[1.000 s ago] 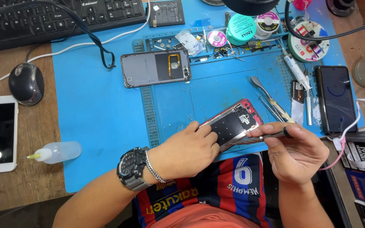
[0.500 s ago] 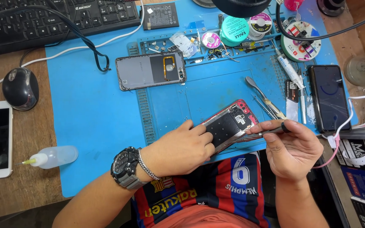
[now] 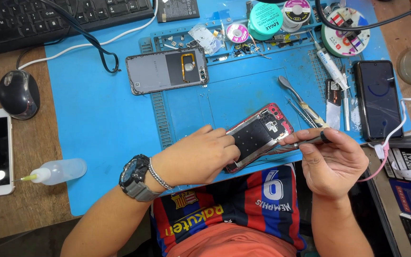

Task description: The person uses a screwdriver to remove screws from the back of a red smartphone. They then use a plastic pry tool to separate the screen from the phone's frame. Finally, they use tweezers to remove small components from the disassembled device.

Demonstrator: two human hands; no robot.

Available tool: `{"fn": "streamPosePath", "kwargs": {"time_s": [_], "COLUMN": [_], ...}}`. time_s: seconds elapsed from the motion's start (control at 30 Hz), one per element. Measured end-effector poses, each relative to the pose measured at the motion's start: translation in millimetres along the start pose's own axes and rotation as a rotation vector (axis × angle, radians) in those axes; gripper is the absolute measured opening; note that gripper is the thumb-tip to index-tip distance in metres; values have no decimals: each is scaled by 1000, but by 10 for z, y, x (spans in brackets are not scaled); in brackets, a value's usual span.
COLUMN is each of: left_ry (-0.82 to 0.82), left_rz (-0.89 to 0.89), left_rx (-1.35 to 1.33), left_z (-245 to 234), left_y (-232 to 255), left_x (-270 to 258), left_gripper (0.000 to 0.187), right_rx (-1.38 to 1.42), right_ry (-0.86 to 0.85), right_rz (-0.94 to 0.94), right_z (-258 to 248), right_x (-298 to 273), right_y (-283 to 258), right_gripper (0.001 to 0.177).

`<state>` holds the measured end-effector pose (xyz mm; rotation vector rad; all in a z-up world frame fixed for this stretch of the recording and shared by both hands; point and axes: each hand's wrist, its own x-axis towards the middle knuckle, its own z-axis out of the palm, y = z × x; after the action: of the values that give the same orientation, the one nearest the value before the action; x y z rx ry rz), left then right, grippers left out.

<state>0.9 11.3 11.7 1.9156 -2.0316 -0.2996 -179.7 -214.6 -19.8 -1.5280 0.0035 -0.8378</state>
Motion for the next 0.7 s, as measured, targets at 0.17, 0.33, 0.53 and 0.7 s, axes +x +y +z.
{"fn": "streamPosePath", "kwargs": {"time_s": [0.17,0.33,0.53,0.7], "left_ry": [4,57,19,197], "left_rz": [29,51,8,-148], "left_rx": [-37,-69,37,-176], "left_z": [-4,2,-28,-207], "left_y": [-16,-9,60,-473], "left_x": [3,6,41,-157], "left_gripper": [6,13,18,10], "right_rx": [11,-11,8,-8], "right_ry": [-12,-4,1,8], "right_rz": [12,8,8,2], "right_z": [22,42,44,15], "right_x": [-22,-8,-6,-26], "right_y": [-2,-16,-2,1], "right_gripper": [53,50,51,49]}}
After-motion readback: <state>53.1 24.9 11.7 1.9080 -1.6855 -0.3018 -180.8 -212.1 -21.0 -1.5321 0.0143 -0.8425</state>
